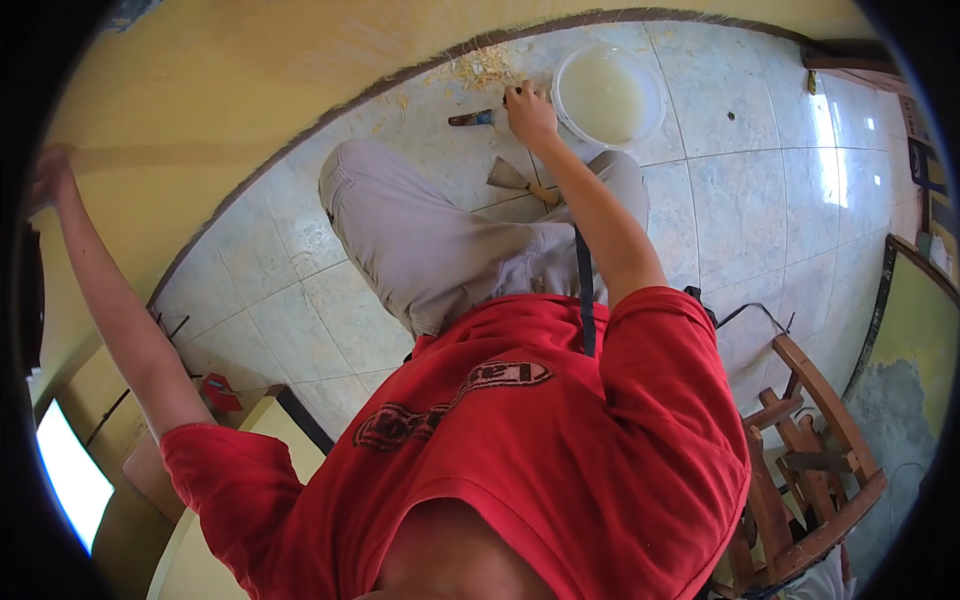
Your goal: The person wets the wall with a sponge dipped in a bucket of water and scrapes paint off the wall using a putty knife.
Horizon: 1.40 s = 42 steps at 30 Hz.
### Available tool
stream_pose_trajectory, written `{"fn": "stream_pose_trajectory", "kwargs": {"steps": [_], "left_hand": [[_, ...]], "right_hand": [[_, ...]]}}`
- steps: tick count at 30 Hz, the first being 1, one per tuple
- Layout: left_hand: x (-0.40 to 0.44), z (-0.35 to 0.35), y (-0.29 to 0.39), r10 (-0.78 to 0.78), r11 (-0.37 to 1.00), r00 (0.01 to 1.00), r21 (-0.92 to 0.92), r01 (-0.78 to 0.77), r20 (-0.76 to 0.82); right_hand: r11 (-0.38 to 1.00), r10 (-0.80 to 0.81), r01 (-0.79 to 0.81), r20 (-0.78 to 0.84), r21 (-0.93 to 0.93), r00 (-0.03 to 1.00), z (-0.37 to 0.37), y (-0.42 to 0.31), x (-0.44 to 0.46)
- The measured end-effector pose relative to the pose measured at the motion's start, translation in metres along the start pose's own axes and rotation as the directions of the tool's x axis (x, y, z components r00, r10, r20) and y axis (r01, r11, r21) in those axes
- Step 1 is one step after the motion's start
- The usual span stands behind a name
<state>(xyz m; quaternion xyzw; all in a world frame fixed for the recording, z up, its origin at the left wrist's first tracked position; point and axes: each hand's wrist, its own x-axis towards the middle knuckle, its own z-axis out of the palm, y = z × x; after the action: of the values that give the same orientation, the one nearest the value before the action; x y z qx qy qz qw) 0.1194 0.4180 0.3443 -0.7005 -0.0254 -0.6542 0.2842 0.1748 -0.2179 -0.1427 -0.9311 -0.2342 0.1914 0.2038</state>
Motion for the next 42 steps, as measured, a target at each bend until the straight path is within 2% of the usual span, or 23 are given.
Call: {"fn": "stream_pose_trajectory", "kwargs": {"steps": [3,4,6,8,9,11,12,18,19,23,25,27,29,30,32,34,35,36,37,38,39,40,42], "left_hand": [[0.002,-0.001,0.008,0.019,1.000,1.000,-0.014,-0.019,-0.007],[0.000,-0.001,0.013,0.022,0.999,1.000,-0.022,-0.022,-0.002],[0.002,0.000,0.020,0.028,0.999,1.000,-0.036,-0.028,-0.011],[0.011,-0.006,0.024,0.048,0.998,0.998,-0.041,-0.050,-0.043],[0.013,-0.009,0.029,0.052,0.997,0.997,-0.048,-0.055,-0.058],[0.020,-0.013,0.038,0.062,0.996,0.992,-0.059,-0.068,-0.106],[0.029,-0.019,0.044,0.078,0.995,0.986,-0.053,-0.087,-0.149],[0.054,-0.052,0.101,0.140,0.988,0.927,-0.007,-0.152,-0.347],[0.055,-0.058,0.111,0.115,0.989,0.952,-0.055,-0.135,-0.283],[0.062,-0.069,0.115,0.135,0.990,0.966,0.001,-0.138,-0.219],[0.063,-0.083,0.114,0.114,0.992,0.981,-0.029,-0.120,-0.159],[0.065,-0.089,0.119,0.068,0.992,0.993,-0.095,-0.078,-0.099],[0.067,-0.093,0.127,0.021,0.986,0.993,-0.162,-0.040,-0.116],[0.066,-0.096,0.134,0.013,0.986,0.993,-0.162,-0.032,-0.120],[0.062,-0.103,0.154,-0.213,0.957,0.971,-0.224,0.185,-0.107],[0.033,-0.120,0.204,-0.685,0.633,0.727,-0.542,0.553,-0.058],[0.031,-0.148,0.261,-0.863,0.276,0.490,-0.700,0.659,0.122],[-0.002,-0.155,0.302,-0.888,0.168,0.380,-0.587,0.792,0.259],[-0.015,-0.170,0.351,-0.821,-0.162,0.148,-0.474,0.865,0.552],[-0.033,-0.173,0.399,-0.632,-0.559,-0.056,-0.404,0.724,0.773],[-0.054,-0.174,0.443,-0.355,-0.806,-0.098,-0.251,0.536,0.930],[-0.047,-0.174,0.468,-0.069,-0.920,-0.235,0.029,0.391,0.970],[-0.022,-0.168,0.497,0.009,-0.931,-0.161,0.067,0.359,0.987]], "right_hand": [[0.863,-0.200,0.043,-0.261,-0.504,0.944,0.033,0.001,-0.019],[0.866,-0.199,0.050,-0.252,-0.498,0.947,0.040,0.000,-0.026],[0.856,-0.226,0.272,0.155,-0.440,0.962,0.058,0.004,-0.033],[0.948,0.112,0.070,0.532,-0.310,0.839,0.122,0.042,-0.036],[0.912,0.227,0.034,0.573,-0.409,0.788,0.089,0.023,-0.054],[0.909,0.065,0.177,0.547,-0.378,0.835,0.119,0.049,-0.065],[0.931,0.117,0.090,0.523,-0.354,0.844,0.119,0.046,-0.062],[0.970,0.057,0.069,0.494,-0.233,0.867,0.063,0.006,-0.035],[0.980,0.082,0.028,0.528,-0.197,0.845,0.043,-0.007,-0.027],[0.997,-0.058,0.073,0.301,-0.037,0.952,-0.033,-0.039,-0.006],[0.929,-0.296,0.264,0.092,0.259,0.951,-0.091,-0.066,0.005],[0.889,-0.258,0.176,0.144,0.423,0.955,-0.161,-0.098,0.007],[0.888,-0.359,0.363,-0.068,0.284,0.931,-0.214,-0.127,0.021],[0.888,-0.434,0.453,-0.177,0.082,0.883,-0.244,-0.146,0.024],[0.856,-0.515,0.510,-0.240,-0.088,0.823,-0.296,-0.185,0.024],[0.824,-0.567,0.547,-0.236,-0.149,0.790,-0.324,-0.205,0.025],[0.818,-0.571,0.521,-0.235,-0.243,0.786,-0.330,-0.212,0.025],[0.805,-0.574,0.489,-0.233,-0.336,0.785,-0.334,-0.218,0.023],[0.807,-0.569,0.481,-0.235,-0.343,0.788,-0.337,-0.223,0.017],[0.830,-0.542,0.473,-0.227,-0.295,0.809,-0.340,-0.230,0.012],[0.849,-0.517,0.465,-0.217,-0.251,0.828,-0.345,-0.234,0.009],[0.845,-0.520,0.461,-0.216,-0.270,0.827,-0.348,-0.238,0.012],[0.859,-0.492,0.427,-0.226,-0.282,0.841,-0.353,-0.239,0.015]]}}
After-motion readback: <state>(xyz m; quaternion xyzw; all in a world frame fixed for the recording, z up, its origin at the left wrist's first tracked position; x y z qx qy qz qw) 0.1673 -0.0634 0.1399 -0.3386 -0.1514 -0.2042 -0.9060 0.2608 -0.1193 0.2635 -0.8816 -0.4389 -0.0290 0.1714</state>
